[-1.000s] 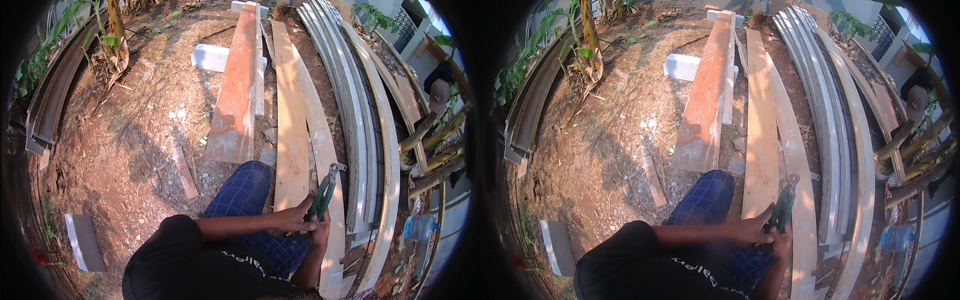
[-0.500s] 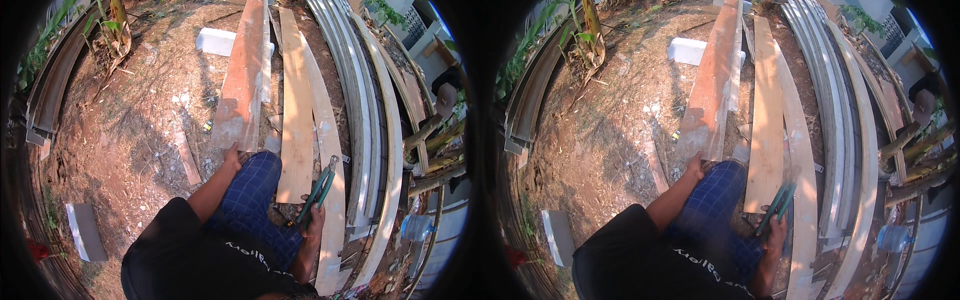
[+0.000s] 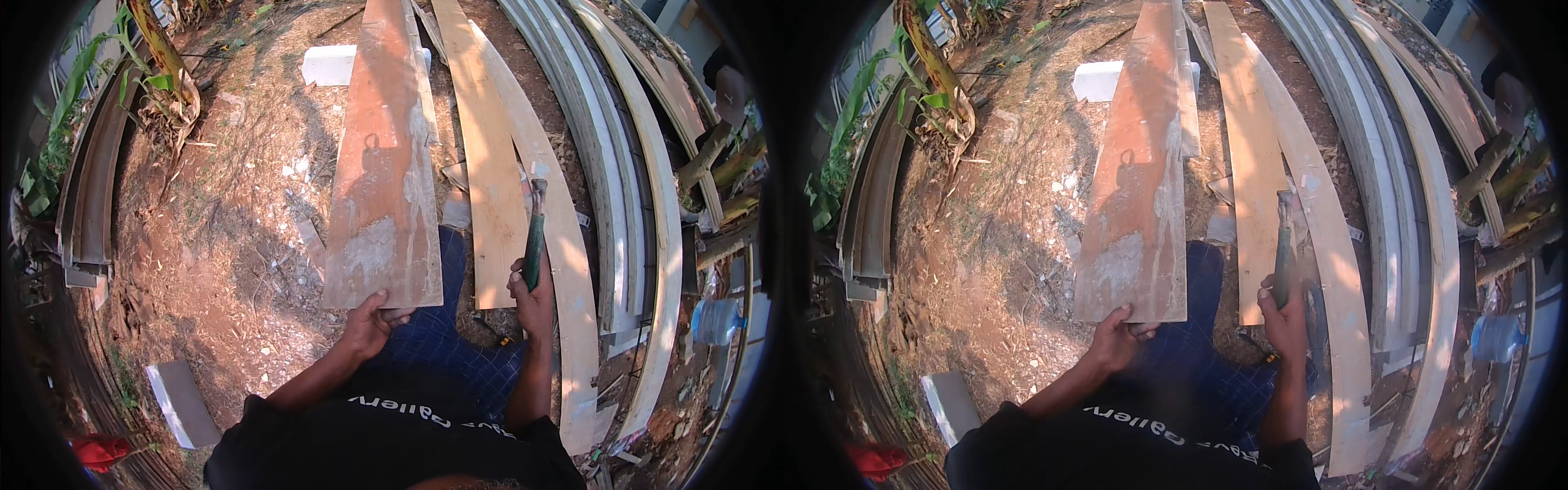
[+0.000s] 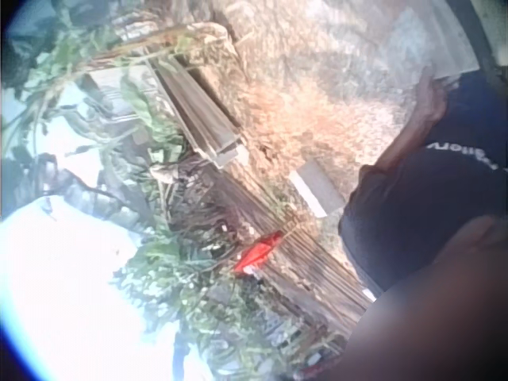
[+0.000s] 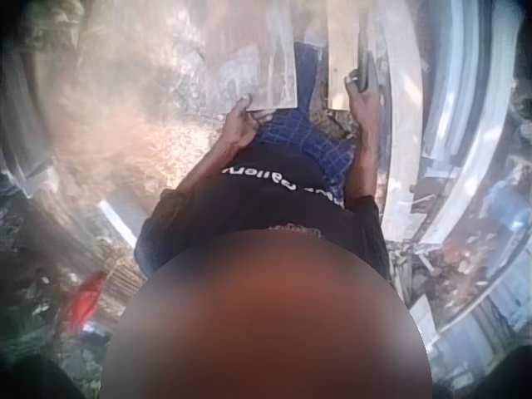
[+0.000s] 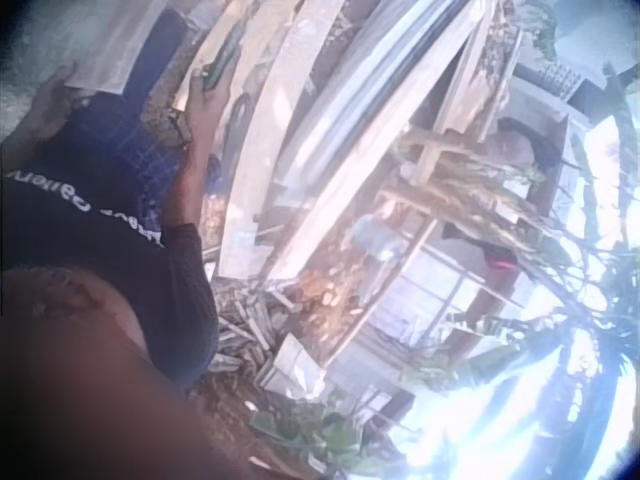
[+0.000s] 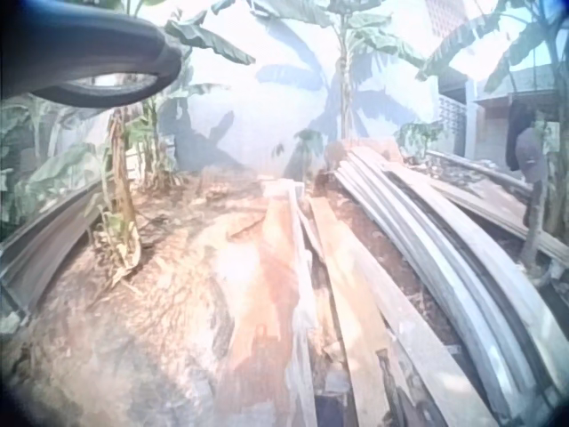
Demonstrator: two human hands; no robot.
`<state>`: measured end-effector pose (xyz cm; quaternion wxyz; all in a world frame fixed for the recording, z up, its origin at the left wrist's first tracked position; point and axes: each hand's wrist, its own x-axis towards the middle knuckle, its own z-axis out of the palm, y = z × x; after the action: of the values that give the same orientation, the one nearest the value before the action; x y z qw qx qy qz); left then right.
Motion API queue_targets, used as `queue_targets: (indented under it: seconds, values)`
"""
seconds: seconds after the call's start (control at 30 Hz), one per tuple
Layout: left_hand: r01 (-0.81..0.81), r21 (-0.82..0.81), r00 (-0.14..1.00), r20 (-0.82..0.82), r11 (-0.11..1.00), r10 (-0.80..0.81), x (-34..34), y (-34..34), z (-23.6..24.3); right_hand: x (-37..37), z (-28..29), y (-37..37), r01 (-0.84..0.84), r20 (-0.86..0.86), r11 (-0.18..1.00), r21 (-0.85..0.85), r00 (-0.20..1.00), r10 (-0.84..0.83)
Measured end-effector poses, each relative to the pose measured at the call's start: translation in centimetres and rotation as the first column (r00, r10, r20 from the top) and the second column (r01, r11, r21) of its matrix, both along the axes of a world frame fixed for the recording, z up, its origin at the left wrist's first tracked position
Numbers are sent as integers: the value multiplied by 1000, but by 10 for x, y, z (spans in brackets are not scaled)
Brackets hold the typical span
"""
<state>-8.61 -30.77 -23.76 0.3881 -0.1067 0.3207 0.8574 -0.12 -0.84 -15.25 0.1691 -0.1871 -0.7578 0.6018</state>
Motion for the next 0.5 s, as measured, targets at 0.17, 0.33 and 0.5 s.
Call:
queue_targets:
  seconds: [0.17,0.33,0.5]
  values:
    - [110,-100,992,66,989,-104,51,-16,2,-62,-7,18,-82,-23,830,552,993,113]
    - [201,-211,978,95,957,-185,48,-17,-1,-120,44,20,240,-394,934,265,911,-123]
    - [221,-233,975,71,947,-210,45,-13,5,-158,-36,15,185,-200,735,652,977,-69]
